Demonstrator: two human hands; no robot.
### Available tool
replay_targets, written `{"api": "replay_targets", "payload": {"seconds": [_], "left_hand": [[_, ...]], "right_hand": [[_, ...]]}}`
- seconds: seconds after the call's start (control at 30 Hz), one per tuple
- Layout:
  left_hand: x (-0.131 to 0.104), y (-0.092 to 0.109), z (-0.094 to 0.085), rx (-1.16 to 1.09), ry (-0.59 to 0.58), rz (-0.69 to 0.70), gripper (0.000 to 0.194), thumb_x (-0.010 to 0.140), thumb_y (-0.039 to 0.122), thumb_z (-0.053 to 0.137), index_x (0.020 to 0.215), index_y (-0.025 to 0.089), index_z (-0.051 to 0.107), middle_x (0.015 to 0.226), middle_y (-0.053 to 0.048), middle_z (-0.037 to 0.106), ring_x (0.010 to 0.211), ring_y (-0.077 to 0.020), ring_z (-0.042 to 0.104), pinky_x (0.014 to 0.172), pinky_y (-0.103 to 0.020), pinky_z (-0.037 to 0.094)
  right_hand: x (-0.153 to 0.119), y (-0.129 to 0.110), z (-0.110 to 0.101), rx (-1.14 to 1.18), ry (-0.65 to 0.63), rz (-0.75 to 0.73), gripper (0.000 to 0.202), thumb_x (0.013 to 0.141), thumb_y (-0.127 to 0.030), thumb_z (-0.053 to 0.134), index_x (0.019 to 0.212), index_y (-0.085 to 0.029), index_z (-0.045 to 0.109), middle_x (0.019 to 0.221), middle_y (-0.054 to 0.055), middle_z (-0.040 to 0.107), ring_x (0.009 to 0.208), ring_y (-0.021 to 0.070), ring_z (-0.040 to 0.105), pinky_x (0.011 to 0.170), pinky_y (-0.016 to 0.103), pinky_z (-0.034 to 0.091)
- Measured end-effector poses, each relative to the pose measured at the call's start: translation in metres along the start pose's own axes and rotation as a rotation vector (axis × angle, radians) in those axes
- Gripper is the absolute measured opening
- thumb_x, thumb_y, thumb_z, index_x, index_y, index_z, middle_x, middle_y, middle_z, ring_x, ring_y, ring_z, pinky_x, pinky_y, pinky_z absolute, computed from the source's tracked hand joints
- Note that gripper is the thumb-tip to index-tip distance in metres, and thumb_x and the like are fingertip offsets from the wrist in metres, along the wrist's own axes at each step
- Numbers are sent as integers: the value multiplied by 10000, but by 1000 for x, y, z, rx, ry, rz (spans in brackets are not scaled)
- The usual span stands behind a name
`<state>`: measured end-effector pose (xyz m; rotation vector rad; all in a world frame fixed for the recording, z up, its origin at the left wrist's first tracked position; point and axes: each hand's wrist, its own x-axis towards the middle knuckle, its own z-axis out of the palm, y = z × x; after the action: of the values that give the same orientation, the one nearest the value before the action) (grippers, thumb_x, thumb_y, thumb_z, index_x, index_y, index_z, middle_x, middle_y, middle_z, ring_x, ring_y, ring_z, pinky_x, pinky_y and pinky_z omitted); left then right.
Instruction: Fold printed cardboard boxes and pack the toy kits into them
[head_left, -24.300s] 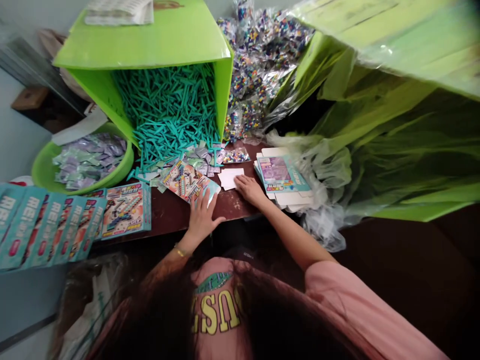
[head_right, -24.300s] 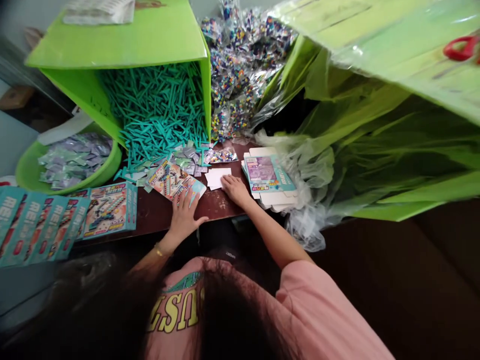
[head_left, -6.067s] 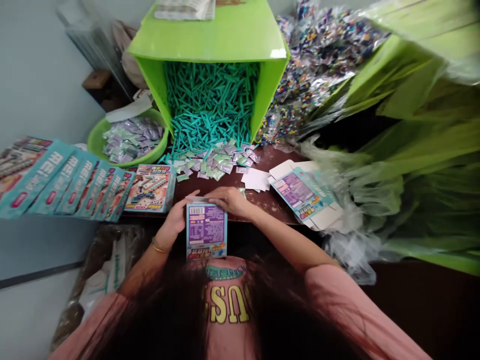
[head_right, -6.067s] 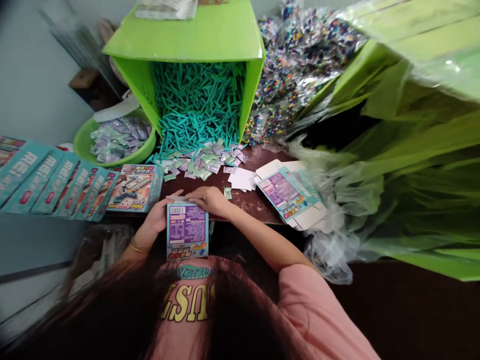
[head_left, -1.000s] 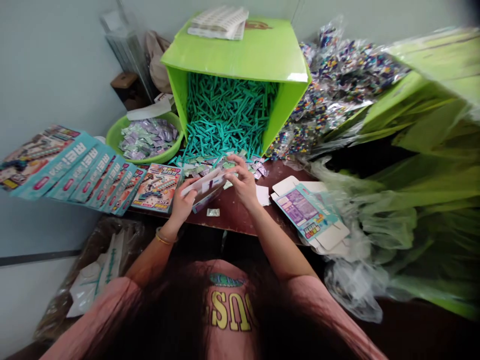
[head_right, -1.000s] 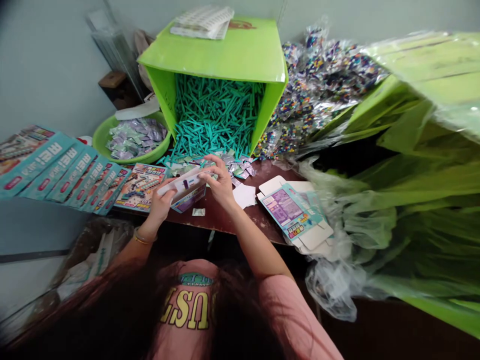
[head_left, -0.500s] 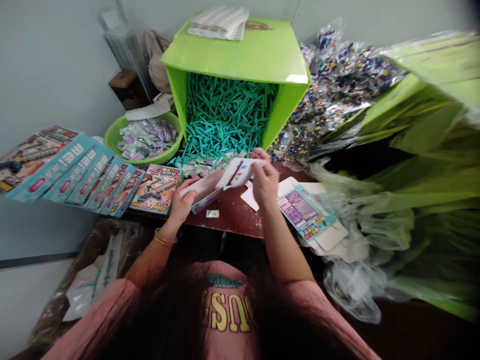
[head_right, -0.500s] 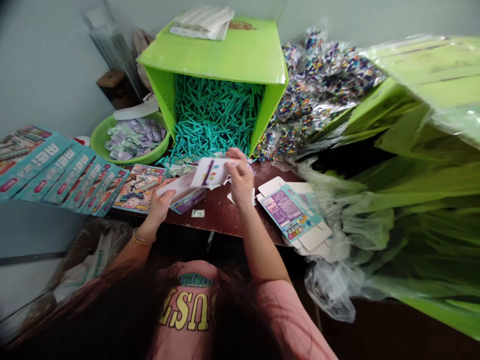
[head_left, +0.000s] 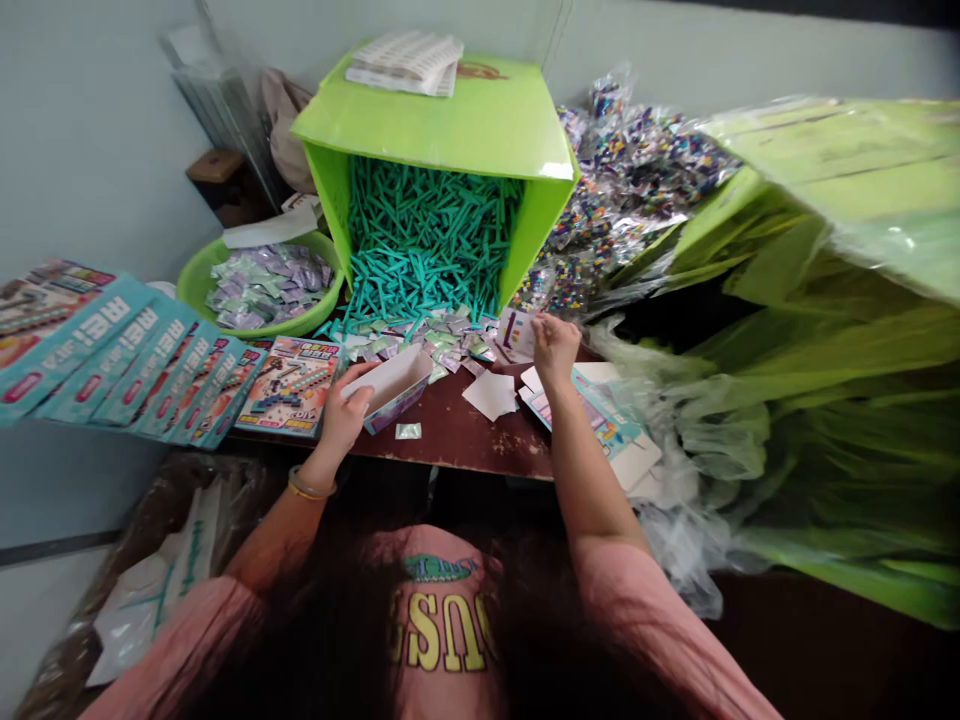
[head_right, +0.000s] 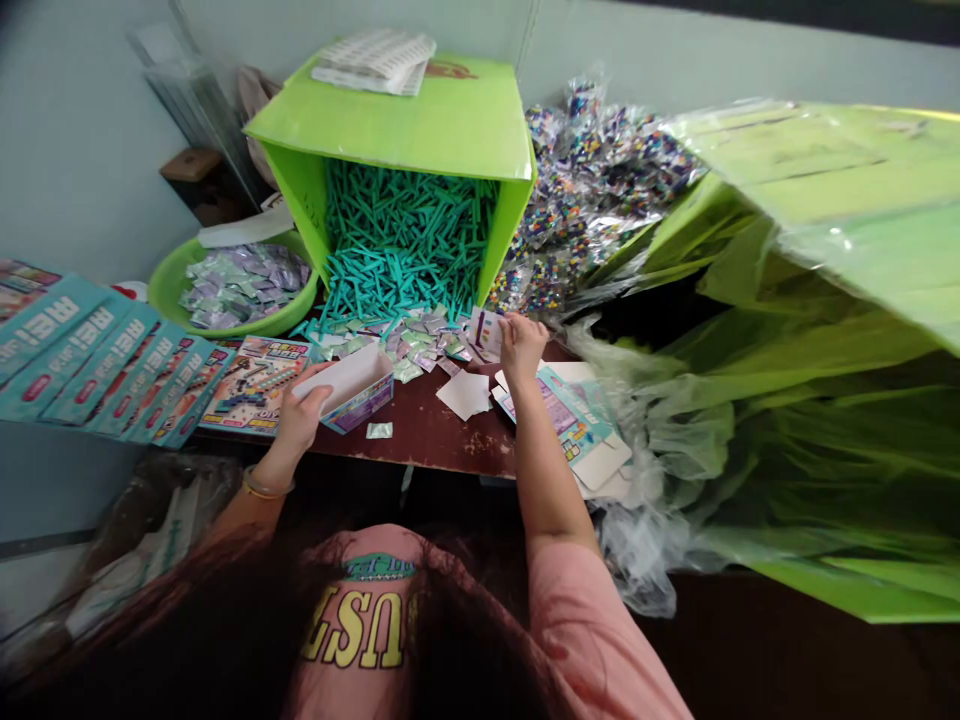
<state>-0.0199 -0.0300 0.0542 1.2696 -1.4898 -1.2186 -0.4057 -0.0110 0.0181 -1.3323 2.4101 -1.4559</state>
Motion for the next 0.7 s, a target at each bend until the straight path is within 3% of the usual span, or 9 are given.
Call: {"api": "replay_targets", "payload": {"seconds": [0.1, 0.2, 0.3, 0.4, 0.47, 0.53, 0.6, 0.63, 0.7], "left_hand": [[1, -5, 0, -5, 13, -9, 351, 769, 262, 571, 1060, 184, 753, 1066, -54, 762, 1014, -255, 679, 918, -332, 520], [3, -8, 1, -6, 14, 19, 347, 770, 247, 571, 1058, 187, 754, 1081, -56, 764, 1045, -260, 681, 957, -344, 516], [3, -5, 3, -12, -16, 54, 366, 767, 225, 554, 1074, 191, 750, 1088, -54, 765, 1042, -260, 687, 981, -368, 523], [2, -3, 3, -43, -57, 111, 425, 741, 204, 537, 1116, 194, 737, 1138, -57, 756, 1084, -265, 682, 1001, -380, 526], [1, -4, 0, -92, -67, 120, 474, 723, 196, 527, 1155, 195, 722, 1174, -59, 748, 1108, -268, 679, 989, -373, 534], [0, -7, -3, -125, -39, 93, 488, 714, 198, 516, 1158, 190, 719, 1174, -62, 747, 1110, -272, 681, 968, -365, 540], [0, -10, -7, -123, 18, 63, 473, 718, 207, 507, 1135, 181, 728, 1141, -63, 751, 1104, -275, 678, 954, -360, 538], [1, -11, -8, -114, 45, 53, 463, 722, 213, 506, 1125, 177, 733, 1119, -61, 754, 1095, -274, 677, 946, -357, 536], [2, -11, -8, -102, 79, 41, 459, 728, 220, 511, 1127, 176, 734, 1088, -58, 758, 1069, -270, 679, 922, -349, 537]], "right_hand": [[-2, -30, -13, 243, 6, -76, 349, 936, -508, 593, 831, -198, 715, 1147, 102, 742, 1109, 276, 675, 1048, 502, 475], [-21, -90, -28, 420, -94, -252, 247, 944, -480, 636, 895, -268, 752, 1194, 20, 717, 1225, 280, 627, 1139, 554, 415], [-48, -153, -26, 410, -400, -495, 50, 921, -399, 720, 901, -369, 754, 1193, -59, 707, 1343, 279, 540, 1259, 578, 242], [-72, -185, -1, 335, -694, -694, 54, 930, -347, 720, 970, -372, 746, 1277, -61, 685, 1398, 288, 484, 1294, 591, 136], [-89, -180, 17, 288, -736, -767, 141, 919, -397, 729, 1052, -351, 734, 1386, -34, 634, 1442, 316, 431, 1291, 627, 91], [-111, -158, 29, 244, -643, -740, 282, 903, -464, 730, 1155, -341, 709, 1467, 6, 577, 1478, 346, 376, 1278, 658, 92], [-142, -128, 36, 206, -544, -644, 332, 938, -470, 667, 1229, -311, 680, 1464, 64, 575, 1467, 349, 391, 1256, 656, 183], [-160, -112, 39, 183, -549, -603, 348, 959, -458, 631, 1254, -277, 669, 1445, 100, 587, 1449, 347, 418, 1235, 646, 248], [-197, -84, 42, 111, -689, -580, 427, 968, -446, 608, 1313, -195, 638, 1432, 170, 593, 1428, 357, 452, 1191, 632, 340]]}}
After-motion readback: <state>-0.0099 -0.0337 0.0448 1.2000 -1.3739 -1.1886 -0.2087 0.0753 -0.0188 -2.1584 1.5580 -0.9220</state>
